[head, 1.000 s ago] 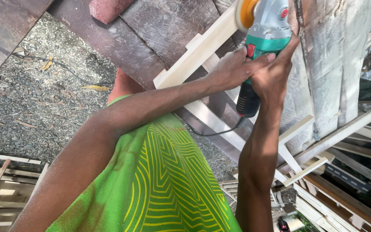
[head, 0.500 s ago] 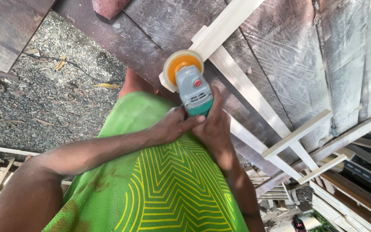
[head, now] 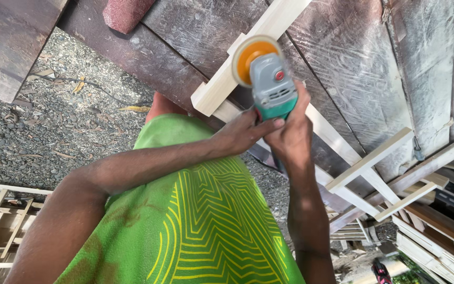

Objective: The person uses an angle grinder with a sanding disc to smooth the surfaces of a wooden frame structure. They systematically move the tool along the top and side rails, repositioning the frame to access different sections and ensure even sanding.

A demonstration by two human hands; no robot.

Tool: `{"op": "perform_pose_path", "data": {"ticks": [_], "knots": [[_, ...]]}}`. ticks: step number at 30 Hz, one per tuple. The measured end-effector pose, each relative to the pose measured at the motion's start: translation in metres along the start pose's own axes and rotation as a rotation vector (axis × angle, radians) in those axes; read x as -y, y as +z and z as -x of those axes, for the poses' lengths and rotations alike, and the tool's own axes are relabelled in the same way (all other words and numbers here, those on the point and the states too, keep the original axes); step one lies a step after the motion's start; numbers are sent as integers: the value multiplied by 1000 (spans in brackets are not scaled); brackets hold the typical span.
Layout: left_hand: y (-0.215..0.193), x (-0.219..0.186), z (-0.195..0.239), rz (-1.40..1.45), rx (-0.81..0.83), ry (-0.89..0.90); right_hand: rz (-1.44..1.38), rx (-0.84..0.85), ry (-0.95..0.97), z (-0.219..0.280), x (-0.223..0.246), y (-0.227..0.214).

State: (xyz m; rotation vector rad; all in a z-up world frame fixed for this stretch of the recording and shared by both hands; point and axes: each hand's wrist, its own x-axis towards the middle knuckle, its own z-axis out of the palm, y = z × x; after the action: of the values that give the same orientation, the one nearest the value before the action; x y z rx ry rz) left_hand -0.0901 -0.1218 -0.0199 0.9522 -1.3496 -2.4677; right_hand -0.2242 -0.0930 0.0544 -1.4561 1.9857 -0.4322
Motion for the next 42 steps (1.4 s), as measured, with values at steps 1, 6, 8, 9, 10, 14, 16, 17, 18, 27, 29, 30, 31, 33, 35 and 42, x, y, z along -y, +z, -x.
{"op": "perform_pose_path", "data": {"ticks": [1,6,8,9,10,14,16,17,18,27,29,30,31,33,35,42], "knots": [[1,-4,-9,-7,-14,-27,-1,-5,28,-6,-3,-5],[-4,-25,-56,-96,-42,-112,42,-58,28,-44,-29,-25],[-5,-34,-78,2,-121,172,-5,-93,-13,-58,-41,-32],[-4,-36,-87,53,-155,308,-10,-114,-77,-65,-47,-36],[-4,-39,-100,11,-181,224,-17,-135,-142,-74,-53,-40],[-4,-51,-136,23,-159,176,10,-187,-259,-97,-63,-51],[-7,-54,-132,28,-148,175,-19,-203,-261,-97,-58,-50],[-6,-53,-123,34,-141,171,-45,-207,-251,-91,-54,-46],[-5,-49,-110,16,-152,141,-43,-193,-202,-83,-50,-40],[-9,8,31,56,-51,22,-130,-21,71,16,9,21],[-13,11,57,-70,-9,-124,-195,-4,23,39,22,24],[-14,11,65,-127,10,-141,-150,19,30,48,26,25],[-15,11,73,-162,44,-228,-148,41,86,57,26,27],[-19,10,80,-241,136,-382,-140,40,130,71,19,34],[-22,8,82,-377,269,-491,-126,17,77,85,7,41],[28,11,37,-850,465,124,-386,-369,500,163,-34,11]]}}
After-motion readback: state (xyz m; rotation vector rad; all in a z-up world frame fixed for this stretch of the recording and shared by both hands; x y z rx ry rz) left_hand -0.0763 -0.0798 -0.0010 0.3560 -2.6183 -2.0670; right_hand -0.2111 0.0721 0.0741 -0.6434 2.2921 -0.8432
